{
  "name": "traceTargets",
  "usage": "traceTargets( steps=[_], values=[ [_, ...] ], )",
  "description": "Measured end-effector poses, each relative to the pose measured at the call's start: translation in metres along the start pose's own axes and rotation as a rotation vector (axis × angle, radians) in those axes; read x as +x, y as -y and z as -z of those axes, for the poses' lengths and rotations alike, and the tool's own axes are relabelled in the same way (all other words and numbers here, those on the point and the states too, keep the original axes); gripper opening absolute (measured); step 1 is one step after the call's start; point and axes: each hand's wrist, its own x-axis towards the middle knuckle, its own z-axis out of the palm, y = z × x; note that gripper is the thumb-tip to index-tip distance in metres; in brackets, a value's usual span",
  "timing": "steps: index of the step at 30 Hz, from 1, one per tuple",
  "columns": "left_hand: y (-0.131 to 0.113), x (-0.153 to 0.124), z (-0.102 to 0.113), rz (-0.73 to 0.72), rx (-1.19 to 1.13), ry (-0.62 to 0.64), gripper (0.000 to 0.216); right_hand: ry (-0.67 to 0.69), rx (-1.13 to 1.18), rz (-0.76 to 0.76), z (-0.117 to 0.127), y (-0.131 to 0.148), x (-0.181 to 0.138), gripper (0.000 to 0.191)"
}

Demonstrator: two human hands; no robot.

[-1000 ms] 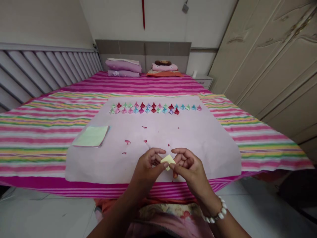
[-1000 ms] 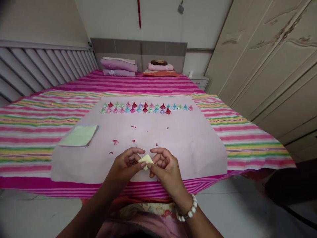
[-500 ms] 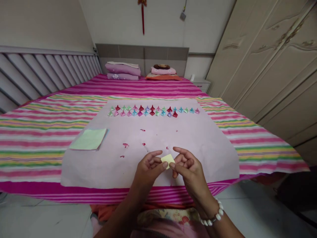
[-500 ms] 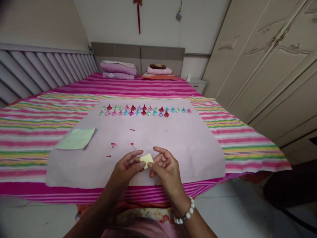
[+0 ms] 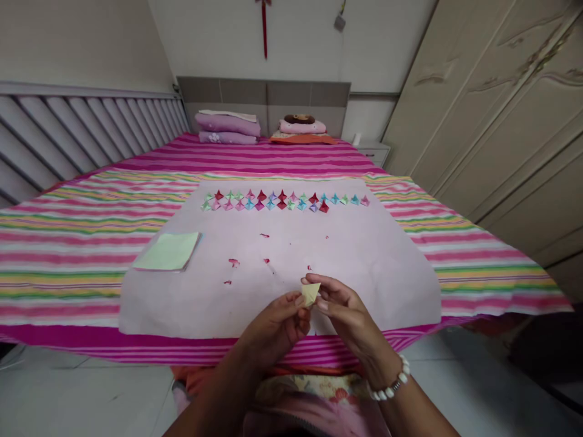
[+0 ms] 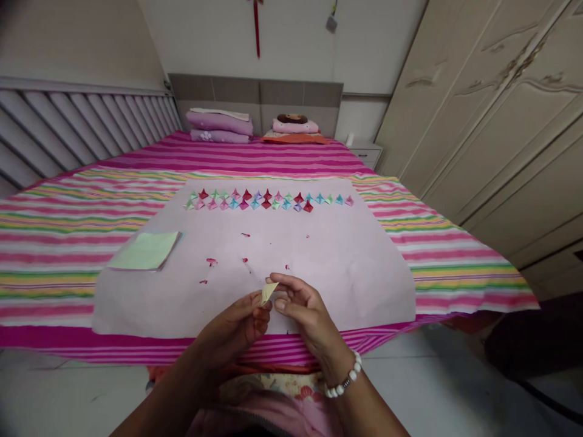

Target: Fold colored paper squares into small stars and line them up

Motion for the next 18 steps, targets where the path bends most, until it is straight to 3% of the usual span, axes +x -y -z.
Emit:
traceTargets(
  steps=[5,9,18],
  values=[
    [0.007,0.0,0.004,0.106,-0.103,0.039,0.021,0.074,0.046,-0.039,-0.006,0.002,0.002,0.023],
    [0.006,0.0,0.005,0.105,0.028,0.068,0.02,0.049,0.039,-0.04,-0.006,0.005,0.004,0.013],
    [-0.018,-0.005,-0.002,-0.366,0.712,-0.101,0.021,-0.116,-0.109,-0.072,-0.005,0.01,0.008,0.019]
  ],
)
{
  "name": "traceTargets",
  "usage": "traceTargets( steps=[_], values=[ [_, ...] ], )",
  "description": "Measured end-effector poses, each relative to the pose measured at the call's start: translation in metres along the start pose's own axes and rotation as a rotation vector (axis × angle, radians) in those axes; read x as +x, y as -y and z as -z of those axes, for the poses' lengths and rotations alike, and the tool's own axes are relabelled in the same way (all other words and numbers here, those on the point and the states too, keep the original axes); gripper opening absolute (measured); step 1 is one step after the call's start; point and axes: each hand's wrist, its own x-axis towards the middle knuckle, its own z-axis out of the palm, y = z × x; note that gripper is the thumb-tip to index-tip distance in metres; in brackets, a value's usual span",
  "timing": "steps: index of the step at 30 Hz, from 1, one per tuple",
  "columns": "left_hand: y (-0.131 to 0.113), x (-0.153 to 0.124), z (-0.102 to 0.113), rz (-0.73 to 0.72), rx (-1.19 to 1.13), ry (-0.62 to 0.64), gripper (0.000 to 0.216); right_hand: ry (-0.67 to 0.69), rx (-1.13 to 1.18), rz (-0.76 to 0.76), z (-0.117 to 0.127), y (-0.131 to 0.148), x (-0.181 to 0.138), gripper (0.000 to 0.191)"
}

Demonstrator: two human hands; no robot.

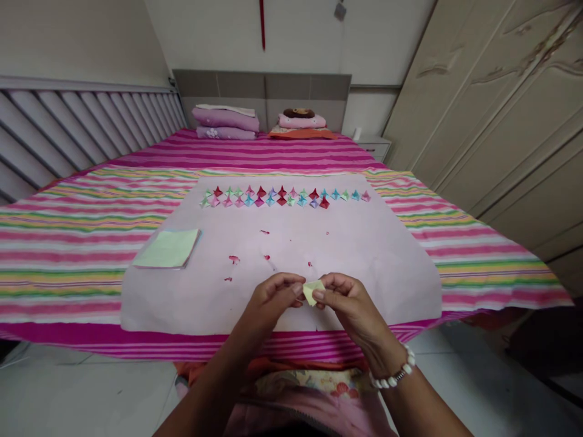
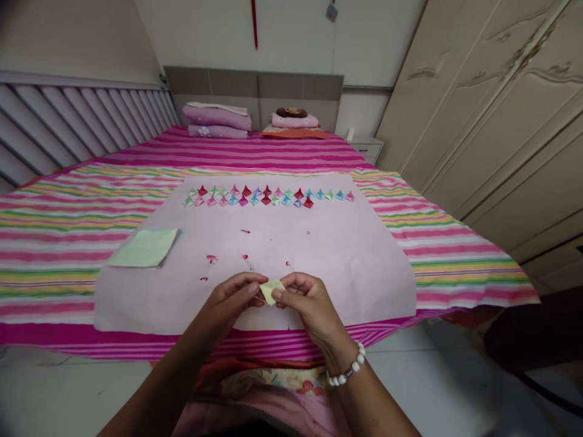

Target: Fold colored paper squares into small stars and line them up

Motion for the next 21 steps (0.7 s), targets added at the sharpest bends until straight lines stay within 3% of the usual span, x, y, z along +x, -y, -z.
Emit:
traceTargets(
  steps=[4,9,15,21],
  values=[
    [-0.003,-0.001,-0.003,-0.072,0.136,-0.02,0.011,0.021,-0.018,-0.007,-0.004,0.001,-0.001,0.019],
    [-0.002,0.0,-0.006,-0.121,0.116,-0.043,0.01,0.022,0.053,0.002,-0.007,0.002,-0.005,0.015],
    [-0.003,-0.002,-0.002,-0.121,0.09,0.028,0.007,-0.017,0.151,0.019,-0.009,0.001,-0.008,0.007],
    [-0.005,-0.006,-0.005,-0.093,0.136,0.0,0.007,-0.017,0.107,0.068,-0.011,-0.001,-0.007,0.007]
  ],
)
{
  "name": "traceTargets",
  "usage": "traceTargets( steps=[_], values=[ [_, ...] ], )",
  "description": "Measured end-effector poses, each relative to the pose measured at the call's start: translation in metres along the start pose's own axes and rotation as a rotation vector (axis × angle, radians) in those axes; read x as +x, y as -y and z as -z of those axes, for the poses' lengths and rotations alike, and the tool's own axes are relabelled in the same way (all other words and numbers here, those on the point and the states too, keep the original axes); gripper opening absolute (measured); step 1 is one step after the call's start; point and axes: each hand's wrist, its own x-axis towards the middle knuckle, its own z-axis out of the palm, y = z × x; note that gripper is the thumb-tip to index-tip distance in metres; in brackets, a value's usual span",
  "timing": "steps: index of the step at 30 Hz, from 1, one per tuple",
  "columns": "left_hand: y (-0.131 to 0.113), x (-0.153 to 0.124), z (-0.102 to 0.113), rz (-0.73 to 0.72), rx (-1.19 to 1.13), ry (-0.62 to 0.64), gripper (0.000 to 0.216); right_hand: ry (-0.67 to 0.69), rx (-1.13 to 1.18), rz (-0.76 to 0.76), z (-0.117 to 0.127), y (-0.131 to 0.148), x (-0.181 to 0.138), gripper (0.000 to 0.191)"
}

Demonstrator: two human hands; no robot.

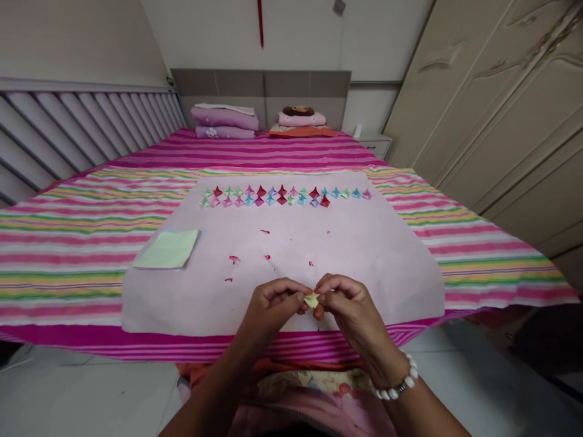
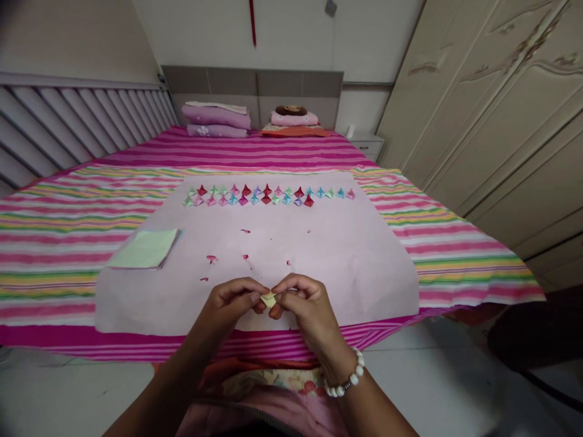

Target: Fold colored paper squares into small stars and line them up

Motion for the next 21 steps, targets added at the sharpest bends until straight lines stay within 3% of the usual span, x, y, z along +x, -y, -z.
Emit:
traceTargets(
  steps=[10,15,18,21],
  values=[
    [0.0009,-0.0013,-0.0068,0.056,-0.044,-0.059,0.013,0.07,-0.113,0.081,0.0062,-0.0005,-0.0028,0.01],
    [0.0014,-0.0014,-0.0073,0.01,-0.021,-0.033,0.012,0.008,-0.183,0.08,0.0054,0.0006,-0.0004,0.015],
    [0.0025,-0.0011,-0.0057,0.035,-0.045,-0.078,0.021,-0.025,-0.19,0.109,0.0015,0.0045,-0.0008,0.023],
    [0.0041,0.0005,-0.0035,0.082,-0.03,-0.046,0.022,-0.033,-0.196,0.14,-0.0023,0.0072,-0.0025,0.028]
  ],
)
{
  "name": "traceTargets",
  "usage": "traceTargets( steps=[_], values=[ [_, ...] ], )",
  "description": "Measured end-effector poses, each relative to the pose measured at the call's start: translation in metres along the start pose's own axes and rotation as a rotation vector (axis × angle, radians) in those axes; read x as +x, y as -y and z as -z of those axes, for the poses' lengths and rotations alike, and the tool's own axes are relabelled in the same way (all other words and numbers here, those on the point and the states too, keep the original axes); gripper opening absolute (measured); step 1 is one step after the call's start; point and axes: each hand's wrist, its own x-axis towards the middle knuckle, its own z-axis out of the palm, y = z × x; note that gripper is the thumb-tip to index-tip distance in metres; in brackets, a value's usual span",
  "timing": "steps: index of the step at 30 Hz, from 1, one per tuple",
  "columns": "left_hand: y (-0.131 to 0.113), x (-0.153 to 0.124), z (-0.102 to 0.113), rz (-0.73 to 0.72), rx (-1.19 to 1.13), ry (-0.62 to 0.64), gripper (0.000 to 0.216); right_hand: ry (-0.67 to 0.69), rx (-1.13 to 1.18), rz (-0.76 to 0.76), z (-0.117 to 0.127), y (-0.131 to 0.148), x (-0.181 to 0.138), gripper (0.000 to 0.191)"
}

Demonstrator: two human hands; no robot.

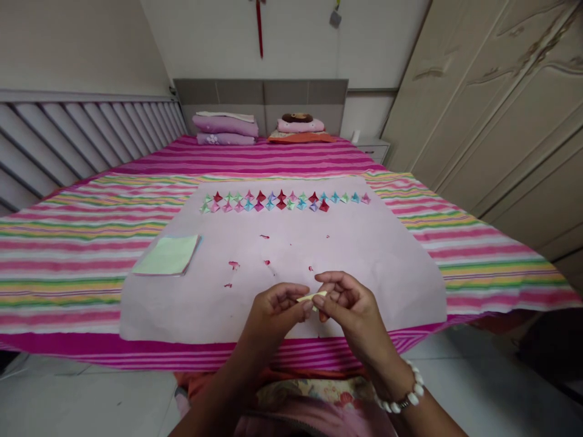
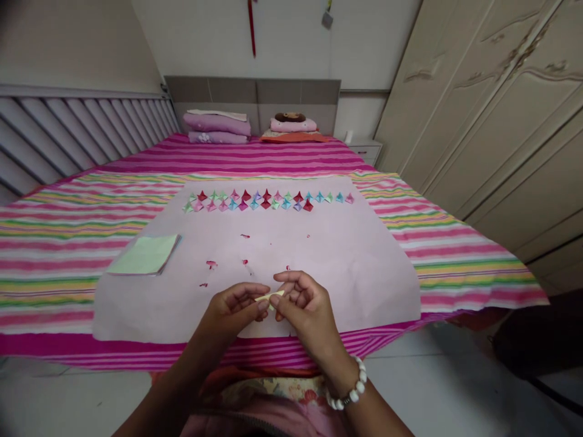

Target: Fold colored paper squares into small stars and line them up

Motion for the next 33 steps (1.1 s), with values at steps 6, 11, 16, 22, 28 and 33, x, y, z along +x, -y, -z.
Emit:
traceTargets(
  steps=[6,11,16,22,28,33],
  values=[
    [0.001,0.001,0.005,-0.039,0.103,0.007,0.014,0.047,-0.025,-0.096,0.004,-0.004,0.001,0.031],
    [0.002,0.002,0.006,-0.054,0.108,0.002,0.017,0.157,-0.082,-0.163,0.01,-0.001,0.004,0.021],
    [0.002,0.009,0.007,0.001,0.036,-0.051,0.022,0.109,0.001,-0.133,0.006,-0.003,0.009,0.017],
    [0.005,0.02,0.006,0.034,0.0,-0.054,0.028,0.017,0.195,-0.207,0.004,-0.011,0.02,0.015],
    [0.006,0.025,0.007,-0.087,0.104,-0.015,0.023,-0.06,0.285,-0.306,0.006,-0.008,0.027,0.019],
    [0.01,0.026,0.017,-0.387,0.173,-0.013,0.011,-0.07,0.32,-0.364,0.009,-0.014,0.027,0.021]
  ],
)
